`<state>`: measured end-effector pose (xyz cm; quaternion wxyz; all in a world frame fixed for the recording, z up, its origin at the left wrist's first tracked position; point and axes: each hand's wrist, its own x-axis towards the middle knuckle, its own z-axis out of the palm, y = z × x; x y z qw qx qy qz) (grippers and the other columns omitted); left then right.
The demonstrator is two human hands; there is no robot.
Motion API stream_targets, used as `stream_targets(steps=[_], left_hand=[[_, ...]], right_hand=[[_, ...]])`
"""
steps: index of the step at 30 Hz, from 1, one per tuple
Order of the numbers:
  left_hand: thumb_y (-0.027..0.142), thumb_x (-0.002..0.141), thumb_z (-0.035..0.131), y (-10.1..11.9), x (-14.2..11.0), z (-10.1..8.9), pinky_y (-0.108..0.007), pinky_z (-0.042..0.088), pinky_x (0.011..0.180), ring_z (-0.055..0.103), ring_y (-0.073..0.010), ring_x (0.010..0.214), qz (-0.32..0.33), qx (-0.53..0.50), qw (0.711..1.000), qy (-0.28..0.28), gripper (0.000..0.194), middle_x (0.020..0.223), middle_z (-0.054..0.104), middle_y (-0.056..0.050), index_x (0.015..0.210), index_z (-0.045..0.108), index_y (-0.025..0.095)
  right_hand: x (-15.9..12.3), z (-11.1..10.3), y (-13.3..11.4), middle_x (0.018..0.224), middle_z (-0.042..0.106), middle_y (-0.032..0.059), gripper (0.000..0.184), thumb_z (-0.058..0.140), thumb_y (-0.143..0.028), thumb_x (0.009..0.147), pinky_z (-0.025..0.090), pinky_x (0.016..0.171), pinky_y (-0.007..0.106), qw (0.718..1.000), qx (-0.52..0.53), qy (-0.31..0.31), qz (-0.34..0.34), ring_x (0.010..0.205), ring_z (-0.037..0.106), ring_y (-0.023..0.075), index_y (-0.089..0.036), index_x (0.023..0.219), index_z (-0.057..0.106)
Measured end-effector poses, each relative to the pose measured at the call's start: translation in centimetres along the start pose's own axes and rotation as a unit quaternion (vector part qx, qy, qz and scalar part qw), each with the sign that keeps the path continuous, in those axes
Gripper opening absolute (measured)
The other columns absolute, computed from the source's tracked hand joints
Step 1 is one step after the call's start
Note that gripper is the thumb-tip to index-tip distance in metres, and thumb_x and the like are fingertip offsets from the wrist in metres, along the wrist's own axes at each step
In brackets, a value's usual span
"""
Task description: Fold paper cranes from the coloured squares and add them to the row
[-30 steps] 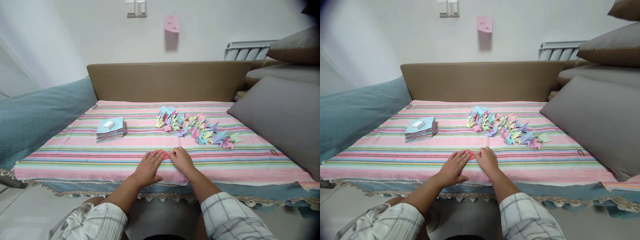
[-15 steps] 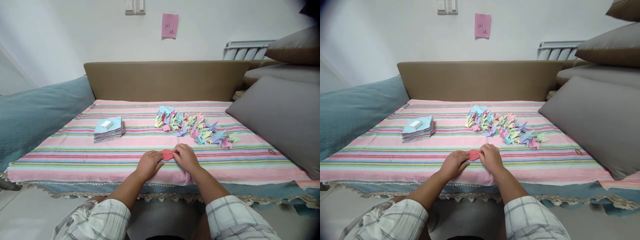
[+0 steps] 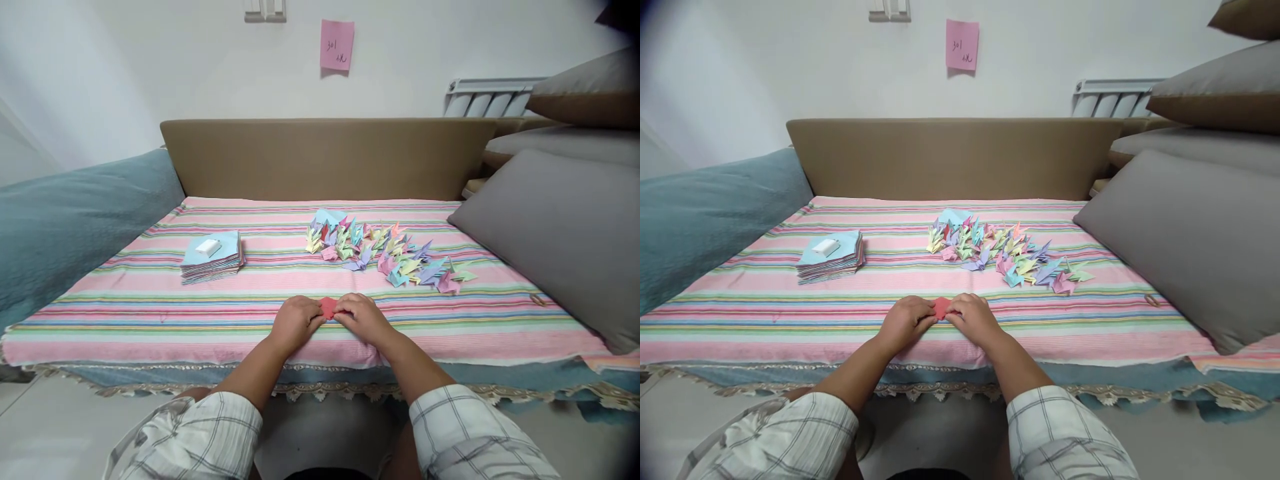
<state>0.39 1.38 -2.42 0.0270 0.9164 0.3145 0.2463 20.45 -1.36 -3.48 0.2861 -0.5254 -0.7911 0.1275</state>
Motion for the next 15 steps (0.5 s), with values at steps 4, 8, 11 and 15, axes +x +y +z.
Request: stream_targets(steps=[4,8,11,15], left_hand=[[0.031,0.082,0.057,-0.08,0.01,0.26,-0.035,0.046,0.080,0.062,-0.0202,0.088,-0.012,0.000,1.000,0.010,0.017,0.094,0.069,-0.007,0.081,0.069,0.020],[0.029,0.081,0.057,0.08,-0.01,0.41,-0.036,0.045,0.084,0.060,-0.0209,0.093,-0.045,0.005,0.999,0.013,0.015,0.101,0.068,-0.008,0.079,0.068,0.019],[0.028,0.080,0.057,0.31,0.10,0.53,-0.037,0.044,0.085,0.059,-0.0218,0.096,-0.077,0.005,0.997,0.019,0.015,0.105,0.066,-0.008,0.072,0.065,0.018],[0.027,0.079,0.058,0.46,0.37,0.79,-0.037,0.043,0.086,0.058,-0.0220,0.098,-0.111,-0.004,0.993,0.026,0.015,0.105,0.066,-0.007,0.067,0.062,0.019]], right_hand=[[0.16,0.20,0.12,0.094,0.064,0.0027,0.010,0.059,-0.025,0.080,0.038,0.081,0.031,1.000,0.019,0.002,0.010,0.089,0.055,0.0172,-0.024,0.083,0.068],[0.26,0.35,0.04,0.092,0.063,0.0030,0.009,0.058,-0.024,0.080,0.038,0.080,0.030,0.999,0.027,0.008,0.017,0.087,0.054,0.0170,-0.022,0.079,0.066],[0.32,0.33,-0.16,0.086,0.062,0.0029,0.008,0.058,-0.024,0.079,0.038,0.078,0.029,0.999,0.032,0.012,0.019,0.085,0.053,0.0168,-0.021,0.076,0.065],[0.43,0.19,-0.55,0.080,0.059,0.0022,0.009,0.057,-0.024,0.079,0.037,0.074,0.028,0.999,0.029,0.018,0.033,0.080,0.052,0.0160,-0.020,0.073,0.062]])
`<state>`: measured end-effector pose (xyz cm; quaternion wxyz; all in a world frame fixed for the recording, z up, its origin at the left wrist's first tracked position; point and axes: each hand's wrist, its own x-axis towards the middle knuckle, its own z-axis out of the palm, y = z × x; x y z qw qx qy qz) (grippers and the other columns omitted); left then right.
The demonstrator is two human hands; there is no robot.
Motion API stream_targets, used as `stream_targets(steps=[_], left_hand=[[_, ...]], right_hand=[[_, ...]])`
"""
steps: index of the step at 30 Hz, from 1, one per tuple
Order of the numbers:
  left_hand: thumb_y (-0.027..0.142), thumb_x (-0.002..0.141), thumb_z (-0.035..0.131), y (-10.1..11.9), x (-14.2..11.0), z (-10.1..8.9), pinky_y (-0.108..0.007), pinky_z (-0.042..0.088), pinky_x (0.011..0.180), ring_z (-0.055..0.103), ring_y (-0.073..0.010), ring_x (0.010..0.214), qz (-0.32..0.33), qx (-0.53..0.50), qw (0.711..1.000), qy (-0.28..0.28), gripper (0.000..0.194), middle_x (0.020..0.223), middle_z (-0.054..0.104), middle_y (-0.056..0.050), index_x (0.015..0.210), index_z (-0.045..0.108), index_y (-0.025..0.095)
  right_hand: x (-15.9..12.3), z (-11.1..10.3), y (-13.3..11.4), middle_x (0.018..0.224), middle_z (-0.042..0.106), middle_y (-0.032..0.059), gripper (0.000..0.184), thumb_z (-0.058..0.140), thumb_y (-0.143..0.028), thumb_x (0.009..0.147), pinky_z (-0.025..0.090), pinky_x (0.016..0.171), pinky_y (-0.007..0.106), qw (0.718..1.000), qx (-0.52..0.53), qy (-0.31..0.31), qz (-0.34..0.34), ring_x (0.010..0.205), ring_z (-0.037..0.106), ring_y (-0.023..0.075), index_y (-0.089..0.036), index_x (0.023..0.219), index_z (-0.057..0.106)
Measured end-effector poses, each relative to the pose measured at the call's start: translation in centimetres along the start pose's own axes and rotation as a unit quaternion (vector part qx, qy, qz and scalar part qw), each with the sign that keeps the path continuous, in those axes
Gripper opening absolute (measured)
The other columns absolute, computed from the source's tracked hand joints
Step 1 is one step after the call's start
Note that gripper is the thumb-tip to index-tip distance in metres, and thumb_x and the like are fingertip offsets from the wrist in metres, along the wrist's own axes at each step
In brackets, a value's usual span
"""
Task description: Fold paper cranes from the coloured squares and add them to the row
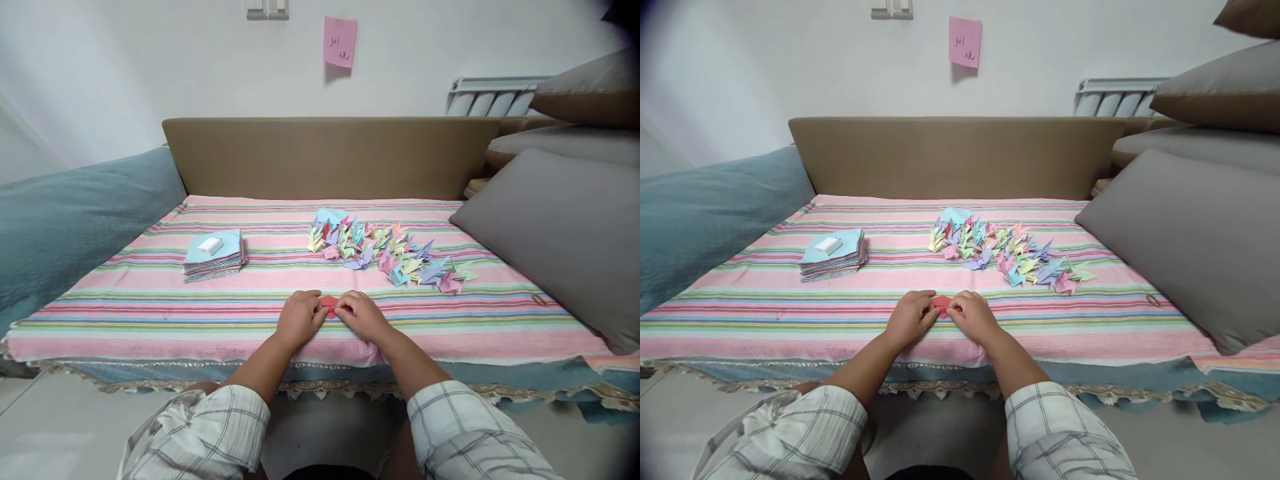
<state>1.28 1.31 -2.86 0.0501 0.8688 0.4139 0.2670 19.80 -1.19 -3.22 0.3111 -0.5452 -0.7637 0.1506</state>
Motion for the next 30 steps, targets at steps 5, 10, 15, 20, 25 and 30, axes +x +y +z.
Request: stream_targets(steps=[5,10,15,20,25,30], left_hand=[[0.027,0.076,0.060,-0.07,0.24,0.26,-0.036,0.042,0.084,0.058,-0.0220,0.095,-0.025,-0.013,1.000,-0.004,0.015,0.099,0.068,-0.005,0.063,0.059,0.019],[0.024,0.073,0.062,0.02,0.30,0.24,-0.035,0.043,0.082,0.059,-0.0226,0.094,-0.036,-0.023,0.999,-0.002,0.016,0.090,0.068,-0.005,0.059,0.055,0.019],[0.022,0.071,0.063,0.30,0.32,0.13,-0.035,0.043,0.079,0.058,-0.0228,0.091,-0.043,-0.023,0.999,-0.001,0.018,0.081,0.066,-0.004,0.058,0.051,0.019],[0.021,0.070,0.064,0.07,0.25,-0.11,-0.032,0.044,0.073,0.058,-0.0207,0.084,-0.076,-0.035,0.996,0.002,0.011,0.083,0.066,-0.003,0.074,0.054,0.020],[0.014,0.077,0.057,-0.20,0.06,-0.23,-0.035,0.044,0.084,0.056,-0.0201,0.097,-0.015,-0.039,0.999,-0.003,0.016,0.106,0.064,-0.005,0.088,0.065,0.022],[0.029,0.081,0.059,0.38,-0.49,0.20,-0.047,0.038,0.092,0.045,-0.0276,0.114,0.054,0.060,0.997,0.008,0.016,0.130,0.051,-0.003,0.092,0.070,0.032]], right_hand=[[0.13,-0.06,-0.46,0.076,0.058,0.0011,0.009,0.058,-0.025,0.078,0.037,0.070,0.026,1.000,-0.002,0.008,0.025,0.075,0.051,0.0150,-0.019,0.071,0.060],[0.26,0.52,-0.20,0.079,0.060,0.0011,0.004,0.061,-0.024,0.075,0.037,0.071,0.027,0.999,-0.001,0.023,0.043,0.076,0.052,0.0155,-0.020,0.074,0.059],[0.33,0.83,0.14,0.083,0.062,0.0016,0.005,0.062,-0.022,0.073,0.039,0.074,0.029,0.998,0.005,0.026,0.048,0.080,0.053,0.0170,-0.021,0.078,0.060],[0.38,0.58,0.26,0.089,0.063,0.0024,0.011,0.059,-0.019,0.074,0.040,0.078,0.030,0.999,0.018,0.013,0.047,0.085,0.055,0.0176,-0.021,0.085,0.062],[0.45,0.38,0.23,0.092,0.064,0.0027,0.017,0.058,-0.016,0.074,0.041,0.079,0.031,0.998,0.037,-0.002,0.050,0.087,0.056,0.0177,-0.022,0.089,0.063],[0.54,0.65,0.28,0.091,0.065,0.0027,0.017,0.060,-0.015,0.074,0.041,0.081,0.031,0.999,0.033,0.005,0.042,0.088,0.055,0.0180,-0.021,0.089,0.064]])
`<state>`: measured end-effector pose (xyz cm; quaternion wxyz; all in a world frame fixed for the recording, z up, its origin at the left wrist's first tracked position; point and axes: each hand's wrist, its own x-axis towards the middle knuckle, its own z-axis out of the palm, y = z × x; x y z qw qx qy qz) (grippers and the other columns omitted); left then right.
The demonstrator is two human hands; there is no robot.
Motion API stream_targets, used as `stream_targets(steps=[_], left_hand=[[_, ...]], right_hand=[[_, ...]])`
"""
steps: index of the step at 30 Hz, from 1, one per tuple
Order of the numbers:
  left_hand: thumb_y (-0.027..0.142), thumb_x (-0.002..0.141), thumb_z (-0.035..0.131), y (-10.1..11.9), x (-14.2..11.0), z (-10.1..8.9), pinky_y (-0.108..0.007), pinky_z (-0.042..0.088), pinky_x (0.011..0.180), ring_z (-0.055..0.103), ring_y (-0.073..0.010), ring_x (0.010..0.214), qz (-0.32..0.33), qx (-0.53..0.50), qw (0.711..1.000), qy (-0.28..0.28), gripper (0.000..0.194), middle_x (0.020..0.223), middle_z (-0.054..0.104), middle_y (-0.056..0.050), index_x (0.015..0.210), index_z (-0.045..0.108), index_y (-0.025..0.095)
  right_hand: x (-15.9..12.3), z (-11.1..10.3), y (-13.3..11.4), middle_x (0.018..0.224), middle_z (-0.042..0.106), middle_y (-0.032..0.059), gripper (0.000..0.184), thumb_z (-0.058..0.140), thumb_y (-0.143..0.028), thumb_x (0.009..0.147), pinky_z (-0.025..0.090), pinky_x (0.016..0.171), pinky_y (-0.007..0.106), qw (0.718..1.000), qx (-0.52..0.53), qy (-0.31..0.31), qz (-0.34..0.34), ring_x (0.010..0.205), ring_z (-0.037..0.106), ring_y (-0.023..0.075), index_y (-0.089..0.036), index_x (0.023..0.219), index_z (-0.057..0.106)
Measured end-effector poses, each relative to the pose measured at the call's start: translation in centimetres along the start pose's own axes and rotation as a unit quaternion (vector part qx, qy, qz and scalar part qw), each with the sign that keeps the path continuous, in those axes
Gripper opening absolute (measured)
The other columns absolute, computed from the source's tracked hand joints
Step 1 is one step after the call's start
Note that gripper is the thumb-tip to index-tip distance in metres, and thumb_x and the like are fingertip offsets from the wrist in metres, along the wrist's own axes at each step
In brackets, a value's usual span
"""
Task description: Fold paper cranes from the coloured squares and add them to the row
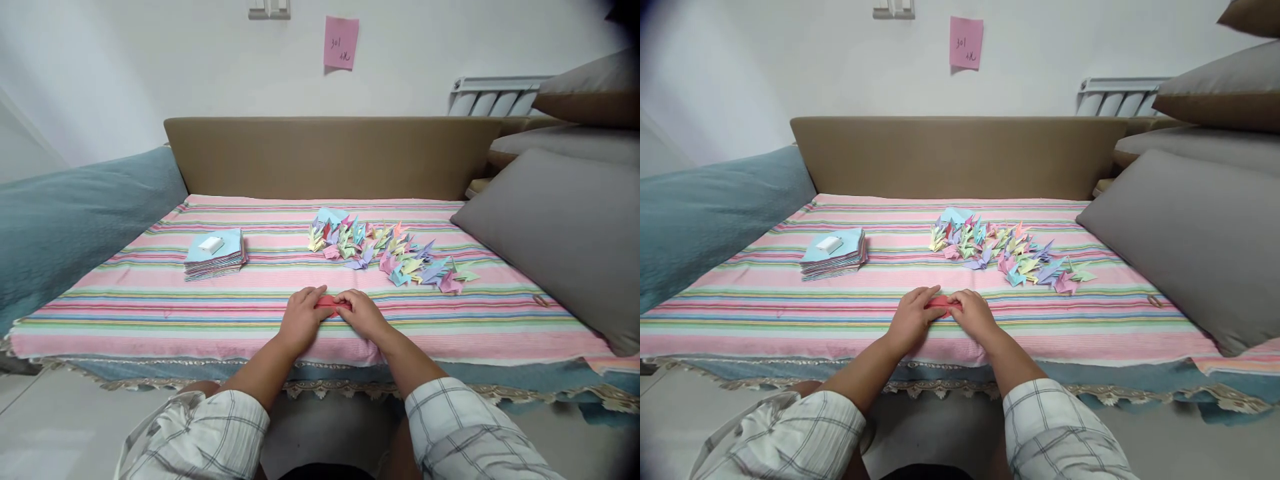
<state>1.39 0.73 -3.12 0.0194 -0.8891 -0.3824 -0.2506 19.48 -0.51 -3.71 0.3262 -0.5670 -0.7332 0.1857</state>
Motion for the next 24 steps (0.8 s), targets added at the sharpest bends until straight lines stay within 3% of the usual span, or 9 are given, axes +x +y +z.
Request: stream_targets(steps=[5,10,13,19,24], left_hand=[[0.028,0.080,0.060,1.0,-0.4,-0.7,-0.052,0.033,0.096,0.042,-0.0288,0.116,0.010,0.054,0.998,0.005,0.015,0.130,0.051,-0.002,0.091,0.069,0.032],[0.017,0.085,0.047,1.9,-1.2,-1.3,-0.039,0.046,0.084,0.056,-0.0209,0.093,0.075,0.018,0.997,-0.019,0.028,0.109,0.064,-0.007,0.107,0.063,0.023],[0.017,0.085,0.042,2.2,-1.6,-1.1,-0.038,0.048,0.080,0.058,-0.0210,0.093,0.093,0.025,0.995,-0.029,0.031,0.112,0.062,-0.010,0.112,0.059,0.018],[0.037,0.084,0.050,1.7,-1.7,-1.3,-0.039,0.044,0.082,0.057,-0.0235,0.092,0.070,0.034,0.996,-0.051,0.036,0.112,0.062,-0.010,0.114,0.056,0.018],[0.060,0.074,0.055,1.7,-1.5,-2.0,-0.040,0.041,0.081,0.057,-0.0258,0.090,0.033,0.009,0.998,-0.048,0.051,0.094,0.066,-0.010,0.104,0.058,0.018]], right_hand=[[-0.3,-0.1,0.0,0.095,0.062,0.0051,0.015,0.061,-0.018,0.075,0.039,0.086,0.033,0.998,-0.049,0.031,-0.030,0.093,0.053,0.0190,-0.020,0.089,0.064],[-0.6,-0.3,-0.1,0.097,0.062,0.0050,0.016,0.058,-0.019,0.078,0.039,0.086,0.032,0.996,-0.066,0.014,-0.053,0.092,0.054,0.0181,-0.021,0.092,0.065],[-0.5,-0.4,-0.4,0.094,0.062,0.0058,0.016,0.057,-0.019,0.078,0.040,0.085,0.031,0.997,-0.062,0.007,-0.040,0.091,0.055,0.0179,-0.020,0.091,0.066],[-0.7,-0.9,-1.7,0.081,0.064,0.0034,0.023,0.045,-0.022,0.086,0.042,0.074,0.026,0.999,-0.022,-0.023,-0.007,0.083,0.057,0.0159,-0.020,0.076,0.066],[-1.1,-1.1,-2.5,0.091,0.069,0.0011,0.023,0.045,-0.019,0.084,0.044,0.074,0.026,0.998,0.000,-0.057,-0.002,0.085,0.060,0.0161,-0.023,0.085,0.067]])
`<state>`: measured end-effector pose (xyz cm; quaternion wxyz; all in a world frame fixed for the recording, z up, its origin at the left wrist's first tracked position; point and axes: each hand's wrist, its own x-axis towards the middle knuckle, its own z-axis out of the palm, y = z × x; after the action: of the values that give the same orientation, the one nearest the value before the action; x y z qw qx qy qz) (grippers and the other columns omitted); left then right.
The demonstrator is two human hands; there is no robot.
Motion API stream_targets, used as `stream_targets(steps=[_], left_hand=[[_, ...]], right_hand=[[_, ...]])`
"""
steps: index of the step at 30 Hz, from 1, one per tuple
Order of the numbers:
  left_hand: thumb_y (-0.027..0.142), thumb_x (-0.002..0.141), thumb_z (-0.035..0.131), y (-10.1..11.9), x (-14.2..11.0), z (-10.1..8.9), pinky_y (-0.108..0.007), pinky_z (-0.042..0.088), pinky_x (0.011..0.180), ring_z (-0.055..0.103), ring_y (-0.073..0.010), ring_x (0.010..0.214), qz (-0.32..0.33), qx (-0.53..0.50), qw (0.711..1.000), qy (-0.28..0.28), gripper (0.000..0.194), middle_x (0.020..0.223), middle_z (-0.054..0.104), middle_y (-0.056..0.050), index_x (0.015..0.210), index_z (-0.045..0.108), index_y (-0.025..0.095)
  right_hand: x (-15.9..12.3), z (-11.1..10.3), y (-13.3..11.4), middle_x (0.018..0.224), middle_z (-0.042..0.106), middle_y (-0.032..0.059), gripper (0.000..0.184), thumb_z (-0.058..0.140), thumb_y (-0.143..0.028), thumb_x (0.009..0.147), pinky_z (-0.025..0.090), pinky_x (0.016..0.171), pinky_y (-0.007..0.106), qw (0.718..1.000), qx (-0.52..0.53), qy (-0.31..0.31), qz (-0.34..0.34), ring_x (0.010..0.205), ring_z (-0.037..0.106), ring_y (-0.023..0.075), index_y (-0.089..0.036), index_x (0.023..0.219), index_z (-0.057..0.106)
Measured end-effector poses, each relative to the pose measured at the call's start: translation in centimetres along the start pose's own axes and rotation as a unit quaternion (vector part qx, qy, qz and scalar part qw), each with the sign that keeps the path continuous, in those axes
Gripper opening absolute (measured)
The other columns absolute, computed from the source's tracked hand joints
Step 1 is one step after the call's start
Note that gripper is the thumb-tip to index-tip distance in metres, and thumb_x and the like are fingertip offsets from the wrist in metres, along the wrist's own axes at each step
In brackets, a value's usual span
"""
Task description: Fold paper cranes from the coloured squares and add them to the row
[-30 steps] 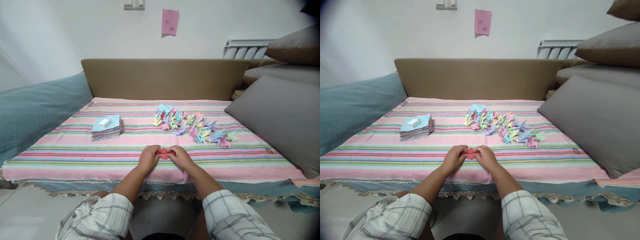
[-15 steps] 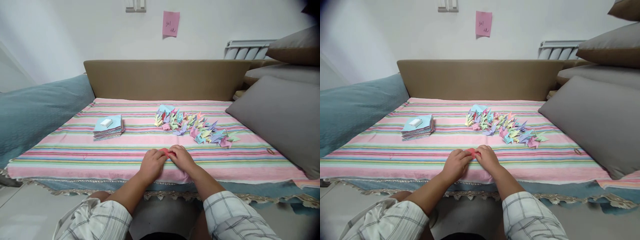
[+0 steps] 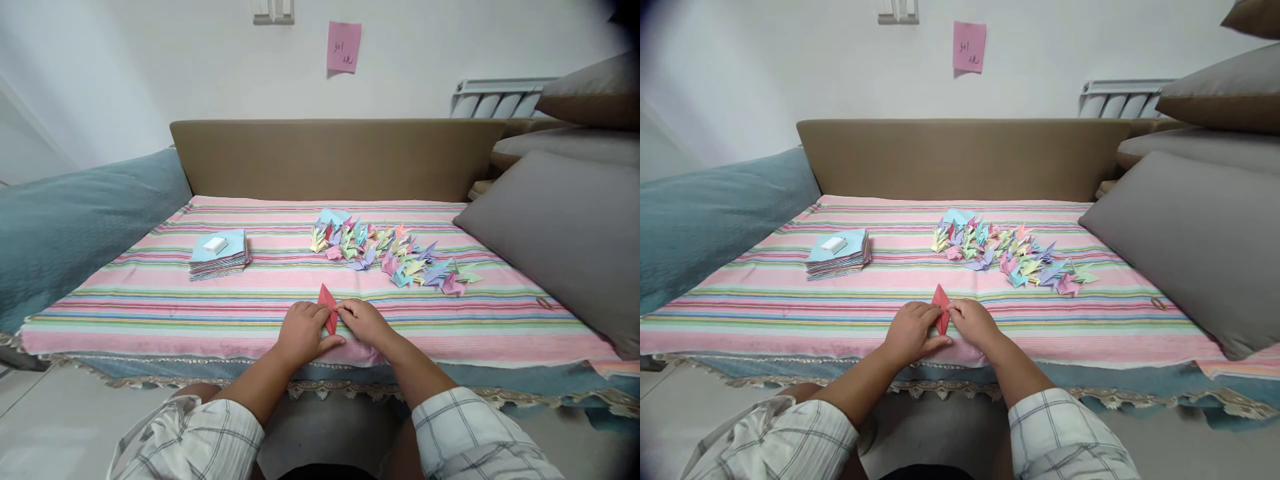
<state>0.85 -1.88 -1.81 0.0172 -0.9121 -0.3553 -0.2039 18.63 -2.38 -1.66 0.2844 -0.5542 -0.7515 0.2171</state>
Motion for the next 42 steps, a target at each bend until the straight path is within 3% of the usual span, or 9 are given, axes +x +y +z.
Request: stream_targets(steps=[3,9,15,19,23,29,34,42], left_hand=[[0.057,0.070,0.061,0.2,0.2,0.1,-0.040,0.041,0.080,0.057,-0.0260,0.088,-0.021,0.005,1.000,0.003,0.046,0.091,0.065,-0.010,0.093,0.059,0.018],[0.031,0.073,0.062,0.4,0.2,-0.2,-0.043,0.038,0.088,0.055,-0.0251,0.095,-0.022,0.006,1.000,-0.008,0.022,0.103,0.064,-0.008,0.092,0.060,0.019],[0.012,0.077,0.051,-0.9,0.1,-0.8,-0.057,0.020,0.102,0.051,-0.0253,0.108,-0.001,0.006,1.000,-0.023,0.022,0.110,0.065,-0.002,0.092,0.062,0.025],[0.014,0.081,0.051,-2.0,0.4,-0.8,-0.057,0.018,0.103,0.049,-0.0247,0.112,0.014,0.017,0.999,-0.035,0.019,0.112,0.065,0.000,0.087,0.063,0.027],[0.016,0.082,0.053,-2.6,0.7,-0.5,-0.049,0.025,0.100,0.052,-0.0214,0.103,0.012,0.012,0.999,-0.042,0.014,0.112,0.065,0.001,0.086,0.062,0.026],[0.016,0.079,0.052,-2.0,0.6,-0.7,-0.039,0.034,0.084,0.051,-0.0218,0.094,-0.009,0.003,0.999,-0.039,0.018,0.092,0.068,-0.004,0.093,0.062,0.022],[0.035,0.080,0.055,-1.4,0.8,-1.3,-0.038,0.032,0.078,0.049,-0.0234,0.090,-0.040,0.001,0.998,-0.049,0.023,0.085,0.066,-0.005,0.098,0.061,0.023],[0.036,0.078,0.059,-2.5,1.0,-0.6,-0.033,0.035,0.078,0.053,-0.0205,0.084,-0.060,-0.075,0.994,-0.047,0.022,0.083,0.066,-0.003,0.095,0.063,0.023]], right_hand=[[-0.1,0.3,0.1,0.096,0.068,0.0018,0.025,0.044,-0.017,0.084,0.044,0.079,0.027,1.000,-0.012,-0.008,0.002,0.091,0.060,0.0169,-0.024,0.091,0.068],[0.0,0.6,1.1,0.101,0.061,0.0057,0.029,0.048,-0.009,0.077,0.040,0.089,0.031,0.995,-0.063,0.037,-0.066,0.098,0.052,0.0184,-0.022,0.094,0.068],[-0.2,0.1,1.3,0.125,0.053,0.0037,0.032,0.052,-0.010,0.072,0.033,0.095,0.040,0.988,-0.106,0.021,-0.114,0.114,0.043,0.0228,-0.026,0.096,0.067],[-0.4,0.1,0.8,0.122,0.057,0.0021,0.030,0.053,-0.015,0.074,0.029,0.094,0.041,0.984,-0.119,0.008,-0.131,0.112,0.044,0.0222,-0.028,0.098,0.065],[-0.5,0.3,0.5,0.114,0.062,0.0025,0.022,0.055,-0.021,0.078,0.027,0.090,0.040,0.984,-0.129,0.017,-0.123,0.103,0.048,0.0215,-0.027,0.097,0.065],[-0.4,0.5,0.2,0.109,0.065,0.0035,0.013,0.058,-0.030,0.081,0.028,0.083,0.038,0.980,-0.160,0.039,-0.113,0.095,0.049,0.0218,-0.024,0.089,0.065],[-0.1,0.8,0.4,0.109,0.064,0.0042,0.011,0.056,-0.026,0.083,0.035,0.079,0.033,0.978,-0.157,0.028,-0.132,0.091,0.052,0.0196,-0.022,0.087,0.065],[0.3,1.1,1.0,0.107,0.066,0.0041,0.013,0.055,-0.021,0.082,0.039,0.084,0.033,0.988,-0.083,0.026,-0.131,0.097,0.057,0.0183,-0.022,0.089,0.066]])
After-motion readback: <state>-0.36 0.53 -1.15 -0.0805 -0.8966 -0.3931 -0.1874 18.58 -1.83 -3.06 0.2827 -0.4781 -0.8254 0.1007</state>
